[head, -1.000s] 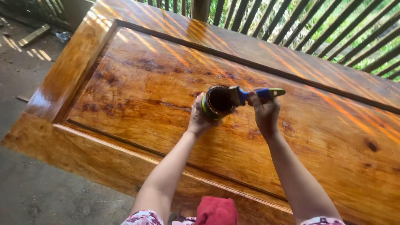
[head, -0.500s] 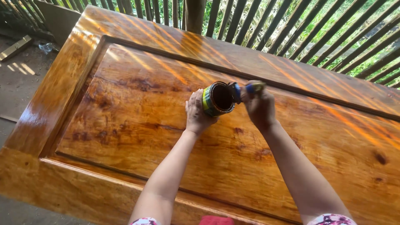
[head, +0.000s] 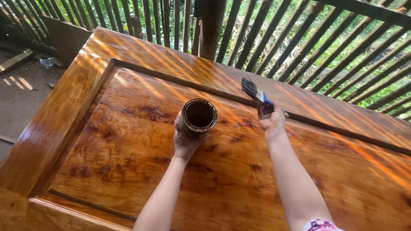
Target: Applying varnish to a large wooden door panel using a paintbrush.
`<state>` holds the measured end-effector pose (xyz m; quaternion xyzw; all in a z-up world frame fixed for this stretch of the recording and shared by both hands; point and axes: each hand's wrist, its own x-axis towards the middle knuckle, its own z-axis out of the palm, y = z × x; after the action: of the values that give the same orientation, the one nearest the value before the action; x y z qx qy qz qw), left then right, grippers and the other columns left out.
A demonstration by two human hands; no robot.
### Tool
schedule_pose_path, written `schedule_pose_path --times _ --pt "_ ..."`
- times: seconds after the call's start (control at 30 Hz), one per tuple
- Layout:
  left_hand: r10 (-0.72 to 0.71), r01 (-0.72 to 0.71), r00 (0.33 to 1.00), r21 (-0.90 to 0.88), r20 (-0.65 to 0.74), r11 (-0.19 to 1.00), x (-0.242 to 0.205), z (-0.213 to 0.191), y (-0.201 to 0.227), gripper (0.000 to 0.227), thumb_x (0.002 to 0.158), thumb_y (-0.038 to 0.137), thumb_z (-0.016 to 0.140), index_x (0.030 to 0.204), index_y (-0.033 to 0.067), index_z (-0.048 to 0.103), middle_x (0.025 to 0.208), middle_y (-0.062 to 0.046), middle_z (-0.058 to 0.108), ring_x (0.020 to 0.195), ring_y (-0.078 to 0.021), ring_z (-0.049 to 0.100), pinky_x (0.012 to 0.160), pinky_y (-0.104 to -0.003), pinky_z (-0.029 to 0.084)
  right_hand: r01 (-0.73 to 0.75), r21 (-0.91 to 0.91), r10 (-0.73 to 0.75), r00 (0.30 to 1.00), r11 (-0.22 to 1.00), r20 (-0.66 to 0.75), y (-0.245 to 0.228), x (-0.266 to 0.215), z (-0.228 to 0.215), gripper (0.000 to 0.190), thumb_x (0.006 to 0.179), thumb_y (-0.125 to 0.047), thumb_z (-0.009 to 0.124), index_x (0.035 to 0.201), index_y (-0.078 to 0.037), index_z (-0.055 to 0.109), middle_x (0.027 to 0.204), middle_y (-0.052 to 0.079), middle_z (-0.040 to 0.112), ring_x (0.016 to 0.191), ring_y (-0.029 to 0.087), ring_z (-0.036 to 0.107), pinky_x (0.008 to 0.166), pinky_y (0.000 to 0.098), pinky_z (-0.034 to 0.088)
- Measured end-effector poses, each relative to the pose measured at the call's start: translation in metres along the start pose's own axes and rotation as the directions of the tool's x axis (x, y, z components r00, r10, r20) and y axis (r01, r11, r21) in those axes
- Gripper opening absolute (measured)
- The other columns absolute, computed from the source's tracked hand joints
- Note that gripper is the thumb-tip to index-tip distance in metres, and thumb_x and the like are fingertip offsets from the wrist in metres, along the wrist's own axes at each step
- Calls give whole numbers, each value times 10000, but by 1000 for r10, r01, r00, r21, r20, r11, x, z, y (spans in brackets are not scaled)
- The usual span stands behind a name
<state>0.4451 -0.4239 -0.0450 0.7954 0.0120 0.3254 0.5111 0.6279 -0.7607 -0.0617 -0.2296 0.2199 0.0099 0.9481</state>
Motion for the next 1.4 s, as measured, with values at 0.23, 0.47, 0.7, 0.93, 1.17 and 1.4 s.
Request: schedule_pose_path --times 0.23,0.47,0.7,0.93,1.17,1.4 --pt "-31 39 998 161 -46 986 -25 -44 -28 1302 579 333 994 1520 51 140 1491 -234 403 1361 -384 483 1131 -453 443 344 -455 -373 927 822 26 48 -9 104 236 1059 -180 630 1112 27 529 1083 149 724 924 258 807 816 384 668" --pt "-259 263 956 -11 137 965 -27 -70 -15 1251 627 305 976 1547 65 163 1498 -161 434 1377 -323 477 1168 -437 412 577 -672 -507 795 464 333 78 36 120 214 1019 -222 632 1105 -40 562 1046 91 680 823 174 751 584 262 649" --pt "19 -113 952 293 305 949 -14 -161 -33 1072 673 462 825 1541 54 346 1611 -203 332 1481 -385 332 1206 -502 276 554 -799 -582 738 234 341 -28 35 54 226 1024 -209 672 962 -35 543 888 95 653 701 175 733 529 265 634" --pt "-393 -62 877 877 275 476 -4 -244 -80 746 894 589 633 1445 94 543 1547 -180 465 1459 -307 420 1211 -518 274 511 -858 -733 561 -59 384 -175 -9 -11 168 1025 -158 640 1017 -64 501 994 103 658 800 200 758 622 292 630" --pt "-699 -126 645 946 308 300 -6 -257 -96 735 859 502 730 1490 222 480 1602 -51 409 1446 -215 453 1259 -527 242 741 -644 -576 615 189 538 -24 50 91 215 1033 -164 707 1096 -59 530 1002 107 621 847 206 650 681 283 637" --pt "-765 -169 534 932 359 320 7 -257 -69 909 787 430 850 1528 239 361 1646 -44 298 1477 -206 394 1246 -491 277 740 -651 -527 490 -169 694 128 79 146 174 1032 -184 668 1014 -91 522 903 52 646 794 158 694 708 274 655"
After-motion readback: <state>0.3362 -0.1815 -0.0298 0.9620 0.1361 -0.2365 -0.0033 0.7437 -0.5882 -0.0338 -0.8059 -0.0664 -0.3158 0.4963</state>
